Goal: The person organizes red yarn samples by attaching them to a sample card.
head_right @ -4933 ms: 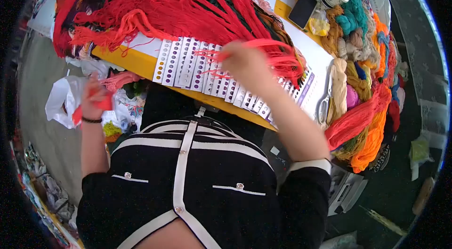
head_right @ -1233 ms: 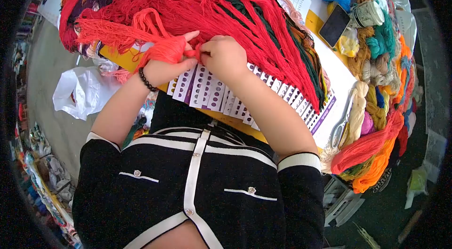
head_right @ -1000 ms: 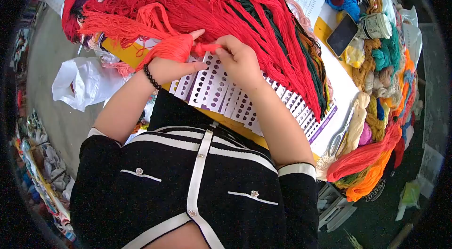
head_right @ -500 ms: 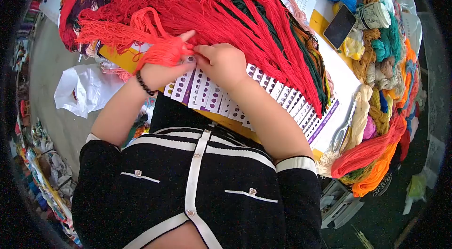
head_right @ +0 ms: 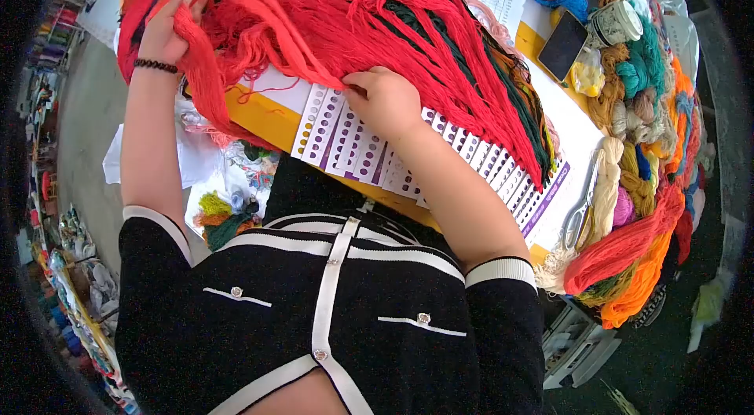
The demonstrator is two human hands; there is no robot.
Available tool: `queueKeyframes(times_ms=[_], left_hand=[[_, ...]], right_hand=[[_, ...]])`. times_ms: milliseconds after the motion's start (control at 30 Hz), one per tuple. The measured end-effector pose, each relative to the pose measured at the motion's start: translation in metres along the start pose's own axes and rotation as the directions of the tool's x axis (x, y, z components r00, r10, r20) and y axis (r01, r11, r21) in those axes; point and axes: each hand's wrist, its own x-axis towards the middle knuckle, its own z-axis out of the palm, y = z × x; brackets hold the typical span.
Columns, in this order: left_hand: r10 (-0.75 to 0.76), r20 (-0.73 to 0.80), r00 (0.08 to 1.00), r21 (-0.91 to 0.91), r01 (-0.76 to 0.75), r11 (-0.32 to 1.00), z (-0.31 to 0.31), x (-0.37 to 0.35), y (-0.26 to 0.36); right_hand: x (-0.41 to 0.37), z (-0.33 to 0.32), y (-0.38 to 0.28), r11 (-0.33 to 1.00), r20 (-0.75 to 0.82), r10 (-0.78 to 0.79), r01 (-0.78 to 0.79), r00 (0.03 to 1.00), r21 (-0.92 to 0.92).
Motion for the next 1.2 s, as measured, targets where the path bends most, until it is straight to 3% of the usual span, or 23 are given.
queueKeyframes(times_ms=[33,167,233,267,300,333,400,433,500,533,600,667,700,767,900,967,1100,1200], left_hand=[[0.012,-0.001,1.0,-0.002,-0.012,1.0,-0.004,-0.01,-0.002],[-0.322,0.046,0.946,0.0,0.322,0.947,-0.017,-0.091,-0.03],[-0.255,0.148,0.956,0.071,0.247,0.966,-0.006,-0.138,-0.055],[-0.173,0.237,0.956,0.205,0.125,0.971,-0.006,-0.153,-0.063],[-0.1,0.335,0.937,0.323,-0.014,0.946,-0.006,-0.165,-0.068],[-0.23,0.342,0.911,0.284,0.133,0.95,0.003,-0.181,-0.062],[-0.228,0.426,0.876,0.197,0.155,0.968,0.014,-0.196,-0.063],[-0.217,0.511,0.832,0.115,0.183,0.976,0.019,-0.201,-0.065],[-0.211,0.488,0.847,0.084,0.195,0.977,0.028,-0.208,-0.067],[-0.262,0.476,0.839,0.173,0.203,0.964,0.03,-0.21,-0.067],[-0.313,0.462,0.83,0.26,0.211,0.942,0.033,-0.213,-0.071],[-0.227,0.505,0.832,0.377,0.024,0.926,0.032,-0.214,-0.078],[-0.227,0.506,0.832,0.376,0.024,0.926,0.03,-0.214,-0.079],[-0.321,0.488,0.812,0.23,0.235,0.944,0.026,-0.213,-0.08],[-0.283,0.444,0.85,0.151,0.241,0.959,0.03,-0.219,-0.074],[-0.284,0.434,0.855,0.253,0.186,0.949,0.033,-0.222,-0.073],[-0.265,0.415,0.87,0.293,0.148,0.945,0.036,-0.224,-0.077],[-0.278,0.398,0.874,0.357,0.132,0.925,0.038,-0.225,-0.078]], right_hand=[[0.0,-0.001,-0.002,1.0,-0.004,-0.012,0.012,1.0,-0.001],[-0.015,-0.004,-0.02,0.994,-0.019,0.057,-0.055,0.998,0.094],[-0.025,-0.015,-0.049,0.989,-0.065,-0.04,0.049,0.997,0.141],[-0.03,-0.017,-0.064,0.967,-0.039,-0.031,0.04,0.999,0.253],[-0.032,-0.018,-0.075,0.966,-0.032,-0.035,0.042,0.999,0.254],[-0.034,-0.018,-0.084,0.92,0.01,-0.068,0.059,0.998,0.388],[-0.036,-0.013,-0.096,0.791,0.041,-0.13,0.078,0.991,0.607],[-0.038,-0.013,-0.103,0.794,0.042,-0.133,0.081,0.99,0.603],[-0.041,-0.015,-0.112,0.485,0.276,0.022,-0.251,0.961,0.838],[-0.042,-0.015,-0.113,0.488,0.274,0.023,-0.25,0.961,0.836],[-0.045,-0.014,-0.111,0.347,0.388,0.087,-0.393,0.917,0.851],[-0.048,-0.013,-0.106,0.347,0.405,0.089,-0.409,0.91,0.844],[-0.049,-0.013,-0.105,0.347,0.422,0.088,-0.424,0.903,0.836],[-0.053,-0.014,-0.107,0.352,0.37,0.145,-0.397,0.918,0.848],[-0.055,-0.02,-0.106,0.426,0.312,0.173,-0.356,0.934,0.832],[-0.056,-0.019,-0.107,0.415,0.31,0.178,-0.357,0.934,0.837],[-0.057,-0.022,-0.111,0.355,0.354,0.174,-0.394,0.919,0.848],[-0.056,-0.02,-0.108,0.402,0.368,0.142,-0.394,0.919,0.827]])
